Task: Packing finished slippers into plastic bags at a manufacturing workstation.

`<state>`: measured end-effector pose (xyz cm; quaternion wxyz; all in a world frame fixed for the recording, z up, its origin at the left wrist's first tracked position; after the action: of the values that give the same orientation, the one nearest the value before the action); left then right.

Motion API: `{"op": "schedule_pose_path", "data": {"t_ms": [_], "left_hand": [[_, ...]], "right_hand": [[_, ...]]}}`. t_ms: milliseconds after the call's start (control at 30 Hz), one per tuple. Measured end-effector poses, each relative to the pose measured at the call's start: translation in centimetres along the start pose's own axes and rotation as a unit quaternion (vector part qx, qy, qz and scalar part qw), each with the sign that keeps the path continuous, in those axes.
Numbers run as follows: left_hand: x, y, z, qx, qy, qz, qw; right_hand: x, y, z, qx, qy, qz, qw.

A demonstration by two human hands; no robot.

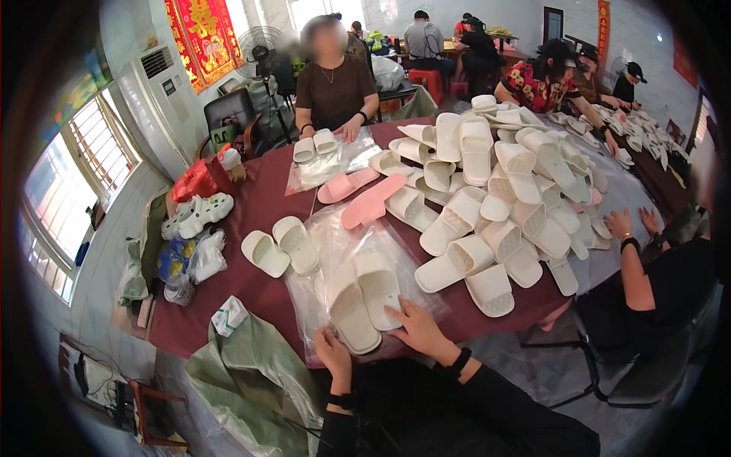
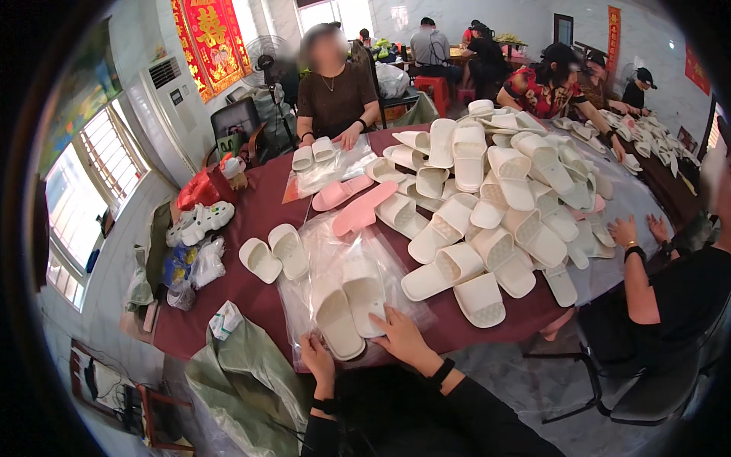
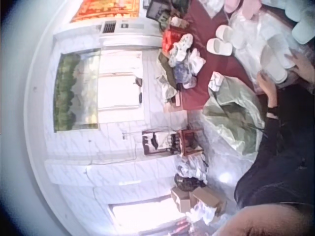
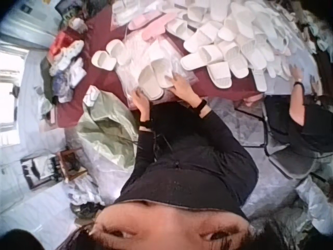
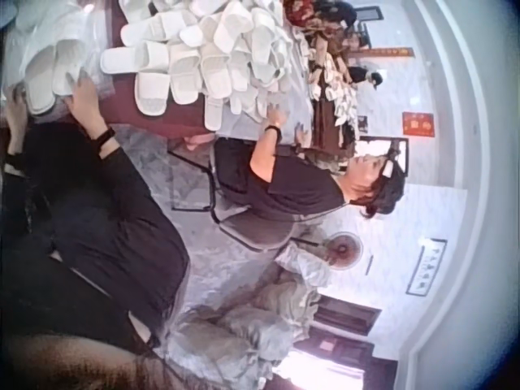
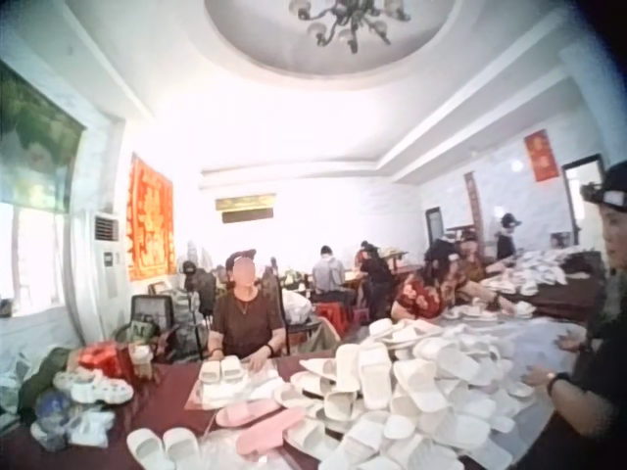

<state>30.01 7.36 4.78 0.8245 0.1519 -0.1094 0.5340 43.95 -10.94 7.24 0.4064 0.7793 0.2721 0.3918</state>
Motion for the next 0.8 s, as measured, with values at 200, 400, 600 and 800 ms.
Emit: {"op": "schedule_pose_path", "data": {"t_ms": [200, 400, 600, 800], "left_hand": [[-0.1, 0.9, -0.6, -0.058, -0.036, 0.035, 0.997], [1.0, 1.1, -1.4, -0.045, 0.002, -0.011, 0.999], [0.1, -1.0, -3.2, -0.213, 0.163, -0.121, 0.956], [-0.3, -1.7, -2.9, -0.273, 0.177, -0.152, 0.933]], "right_hand": [[-1.9, 1.4, -1.9, -0.058, -0.005, 0.042, 0.997], [-2.3, 1.7, -2.4, -0.117, -0.014, 0.056, 0.991], [-1.0, 1.8, -1.0, -0.119, -0.108, 0.017, 0.987], [-0.2, 0.9, 0.4, -0.135, -0.154, -0.022, 0.979]]}}
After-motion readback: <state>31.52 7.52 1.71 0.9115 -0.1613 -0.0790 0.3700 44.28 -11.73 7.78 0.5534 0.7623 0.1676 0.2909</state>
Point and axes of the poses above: each hand's wrist, its own x-axis towards the middle knuckle, its own y-axis out of the back of the hand, z = x × y, the point moved 10 cm from there along x, towards the middle knuckle, and after that the axes turned 14 degrees about -x, right-handed, at the moved point
